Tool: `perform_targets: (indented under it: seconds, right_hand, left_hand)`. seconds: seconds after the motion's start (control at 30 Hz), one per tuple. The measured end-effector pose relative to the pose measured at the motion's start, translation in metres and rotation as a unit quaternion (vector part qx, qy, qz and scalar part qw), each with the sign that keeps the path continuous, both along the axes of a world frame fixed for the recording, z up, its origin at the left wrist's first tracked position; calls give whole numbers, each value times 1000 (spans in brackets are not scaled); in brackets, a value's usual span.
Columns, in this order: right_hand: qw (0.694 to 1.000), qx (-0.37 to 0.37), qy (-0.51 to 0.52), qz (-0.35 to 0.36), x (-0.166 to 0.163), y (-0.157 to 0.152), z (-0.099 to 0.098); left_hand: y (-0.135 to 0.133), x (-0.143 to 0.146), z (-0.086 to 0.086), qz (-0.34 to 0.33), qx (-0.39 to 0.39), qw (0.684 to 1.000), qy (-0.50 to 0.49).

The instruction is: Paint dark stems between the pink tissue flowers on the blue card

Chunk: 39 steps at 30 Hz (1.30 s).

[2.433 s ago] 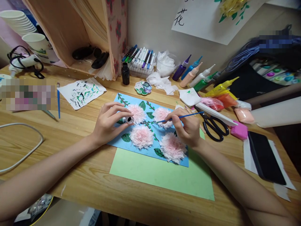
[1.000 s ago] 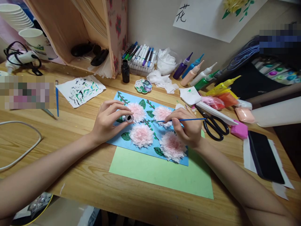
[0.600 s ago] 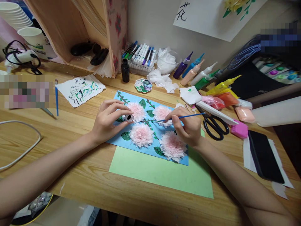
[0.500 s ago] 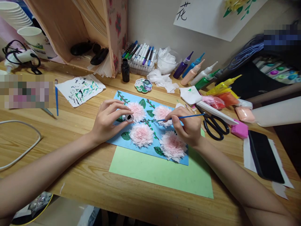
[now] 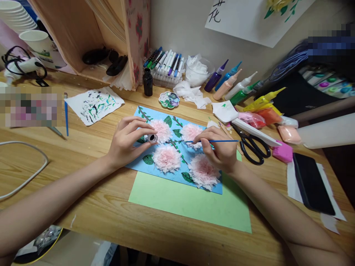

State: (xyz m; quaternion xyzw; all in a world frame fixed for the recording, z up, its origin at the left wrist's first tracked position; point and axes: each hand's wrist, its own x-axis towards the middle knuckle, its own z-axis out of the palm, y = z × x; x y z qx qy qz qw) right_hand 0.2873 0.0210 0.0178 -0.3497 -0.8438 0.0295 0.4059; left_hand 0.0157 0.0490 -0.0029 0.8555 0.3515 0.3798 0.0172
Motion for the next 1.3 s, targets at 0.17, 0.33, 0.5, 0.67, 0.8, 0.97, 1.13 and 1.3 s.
perform_targets:
  seconds: [0.17,0.33,0.5,0.67,0.8,0.97,1.13,1.3]
  right_hand:
    - [1000,-3,8,-1,0,0,1]
    - [1000,-13,27,1,0,-1,2]
    - [1000,-14,16,-10,1,1,1]
    - [998,-25,48,-22,2,-1,2]
    - [989,-45,126,-56,1,-5,11]
    - [976,37,196,-87,16,-13,26]
    - [963,-45,246,-101,45,-35,28]
    - [944,-132,282,-104,56,-48,28]
  left_hand:
    - [0,-1,0,-7,7,1000,-8]
    - [0,0,1,1,-4,1000,-3]
    - [0,1,2,-4,0,1000,-6]
    - [-1,1,1,-18,10,1000,-16]
    - [-2,0,5,3,20,1000,0]
    - [-7,-11,22,34,31,999,-18]
    - [-30,-25,34,59,-56,995,-57]
    - [-60,-21,33,60,-112,991,-38]
